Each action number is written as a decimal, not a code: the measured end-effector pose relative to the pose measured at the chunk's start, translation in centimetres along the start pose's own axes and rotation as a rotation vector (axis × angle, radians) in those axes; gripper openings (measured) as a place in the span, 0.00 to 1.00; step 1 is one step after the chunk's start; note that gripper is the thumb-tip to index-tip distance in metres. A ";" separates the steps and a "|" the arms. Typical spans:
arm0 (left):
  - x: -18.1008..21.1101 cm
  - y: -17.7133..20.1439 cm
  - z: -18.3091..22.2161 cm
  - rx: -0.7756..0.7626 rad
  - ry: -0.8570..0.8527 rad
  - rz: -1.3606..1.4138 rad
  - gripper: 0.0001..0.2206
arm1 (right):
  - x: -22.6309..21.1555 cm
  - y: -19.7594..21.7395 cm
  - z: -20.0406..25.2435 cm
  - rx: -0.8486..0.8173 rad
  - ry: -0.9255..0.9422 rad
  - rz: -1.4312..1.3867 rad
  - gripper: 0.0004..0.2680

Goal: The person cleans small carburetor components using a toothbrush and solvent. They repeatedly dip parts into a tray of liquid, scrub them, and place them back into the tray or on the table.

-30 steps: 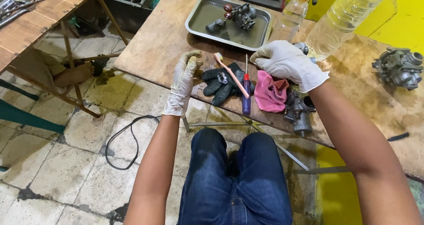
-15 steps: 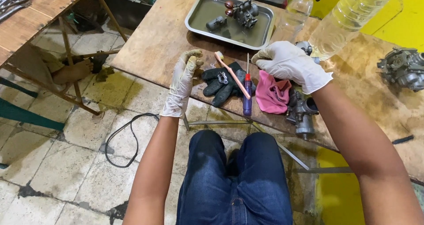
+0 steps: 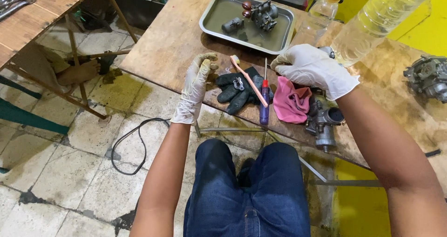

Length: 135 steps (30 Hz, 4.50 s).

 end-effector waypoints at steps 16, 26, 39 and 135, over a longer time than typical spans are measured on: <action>0.5 -0.1 0.5 -0.003 0.015 -0.031 0.21 | -0.5 0.6 0.1 -0.005 0.040 -0.010 0.12; 0.0 0.0 0.0 -0.018 0.000 -0.039 0.21 | -2.2 0.8 -1.1 0.038 0.080 0.054 0.09; 1.8 -0.1 0.6 -0.004 0.017 -0.024 0.21 | -4.7 4.7 -12.2 0.385 0.366 0.140 0.13; 2.6 -1.4 1.9 0.034 0.003 -0.094 0.25 | 23.3 3.7 10.5 -0.144 -0.372 0.434 0.09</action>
Point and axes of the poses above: each hand's wrist, its own z-axis away from the middle knuckle, its own y-axis out of the back of the hand, x = y × z, the point moved 8 cm from there along -z, towards the middle knuckle, and after that the axes turned 5 degrees about -z, right-handed, at the moved point
